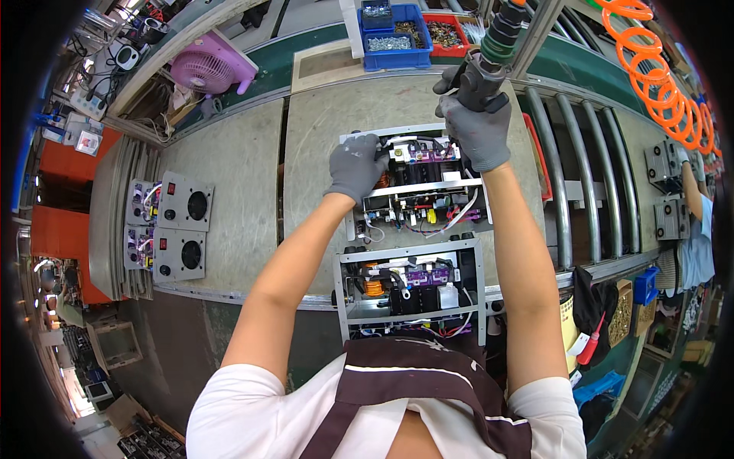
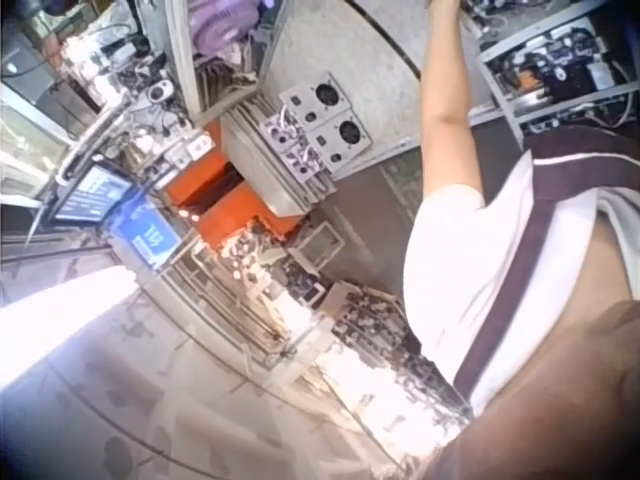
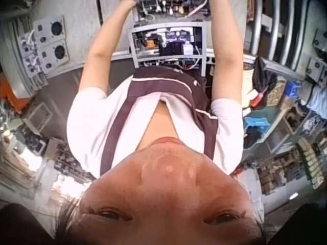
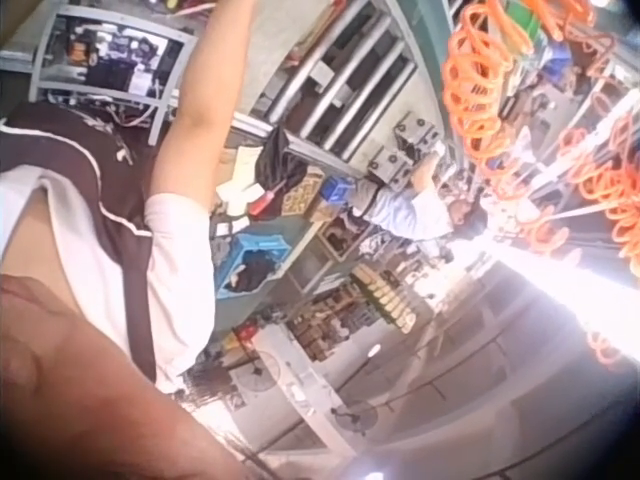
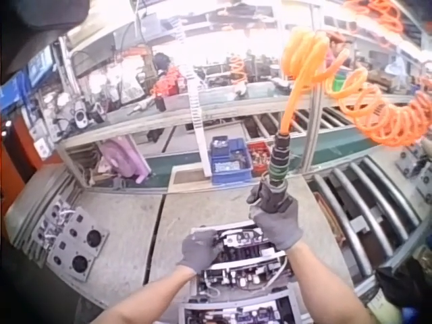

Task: The person uses a power tool on the internal components of two metal chassis, applies liquid from a squeeze bottle to the circuit boards, and then peels labels from a strip to press onto the exterior of the chassis.

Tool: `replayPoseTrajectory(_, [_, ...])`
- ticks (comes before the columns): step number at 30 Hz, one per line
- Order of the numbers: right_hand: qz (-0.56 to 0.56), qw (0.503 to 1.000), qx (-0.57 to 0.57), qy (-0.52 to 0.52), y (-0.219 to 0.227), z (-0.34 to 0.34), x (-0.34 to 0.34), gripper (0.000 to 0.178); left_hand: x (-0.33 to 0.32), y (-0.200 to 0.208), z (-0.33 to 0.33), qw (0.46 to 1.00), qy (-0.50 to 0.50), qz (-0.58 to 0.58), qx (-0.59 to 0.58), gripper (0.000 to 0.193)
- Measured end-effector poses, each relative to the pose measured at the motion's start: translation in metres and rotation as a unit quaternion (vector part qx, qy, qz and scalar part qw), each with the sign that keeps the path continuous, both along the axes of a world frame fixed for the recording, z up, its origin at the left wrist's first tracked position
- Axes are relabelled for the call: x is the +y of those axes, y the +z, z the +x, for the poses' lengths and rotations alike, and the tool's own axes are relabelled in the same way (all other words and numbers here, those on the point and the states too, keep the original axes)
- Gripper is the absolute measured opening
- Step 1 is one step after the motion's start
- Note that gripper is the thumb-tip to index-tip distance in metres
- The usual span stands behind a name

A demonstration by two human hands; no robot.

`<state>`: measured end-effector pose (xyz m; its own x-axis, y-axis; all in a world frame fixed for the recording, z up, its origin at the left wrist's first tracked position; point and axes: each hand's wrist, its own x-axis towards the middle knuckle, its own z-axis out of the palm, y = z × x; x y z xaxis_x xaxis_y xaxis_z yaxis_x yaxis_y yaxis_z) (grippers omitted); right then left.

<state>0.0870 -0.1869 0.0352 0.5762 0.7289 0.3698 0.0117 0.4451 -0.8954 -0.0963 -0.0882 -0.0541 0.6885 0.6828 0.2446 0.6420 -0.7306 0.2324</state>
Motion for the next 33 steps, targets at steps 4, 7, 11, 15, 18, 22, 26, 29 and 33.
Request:
replayPoseTrajectory(4, [-0.002,1.0,-0.018,-0.011,-0.001,0.003,0.0,0.026,0.009,-0.003,0.0,0.998,-0.046,0.01,-0.046,0.021])
replayPoseTrajectory(7, [-0.03,0.997,-0.063,-0.035,0.002,0.003,0.0,0.025,0.019,-0.01,-0.006,0.992,-0.1,0.039,-0.061,0.017])
replayPoseTrajectory(11, [-0.013,0.998,-0.054,-0.019,0.001,0.002,0.001,0.031,0.019,-0.015,-0.01,0.982,-0.154,0.075,-0.078,0.014])
replayPoseTrajectory(15, [0.018,0.999,-0.028,-0.006,0.0,0.0,0.0,0.032,0.016,-0.009,-0.005,0.98,-0.167,0.095,-0.044,0.012])
replayPoseTrajectory(18, [0.016,1.0,-0.012,-0.009,0.0,0.001,0.0,0.027,0.016,-0.012,0.002,0.982,-0.155,0.113,-0.009,0.011])
replayPoseTrajectory(22, [-0.003,1.0,-0.019,-0.003,0.003,0.001,-0.002,0.028,0.023,-0.012,0.004,0.98,-0.156,0.117,0.032,0.009])
replayPoseTrajectory(26, [0.009,1.0,-0.01,0.003,0.003,0.0,-0.003,0.028,0.03,-0.005,0.01,0.978,-0.144,0.098,0.111,0.011])
replayPoseTrajectory(29, [-0.015,1.0,-0.014,-0.006,0.003,-0.002,-0.003,0.027,0.044,0.011,-0.001,0.98,-0.142,-0.055,0.131,0.025])
replayPoseTrajectory(33, [0.023,1.0,-0.014,0.011,0.003,-0.004,-0.002,0.027,0.058,0.022,-0.003,0.976,-0.144,-0.096,0.136,0.028])
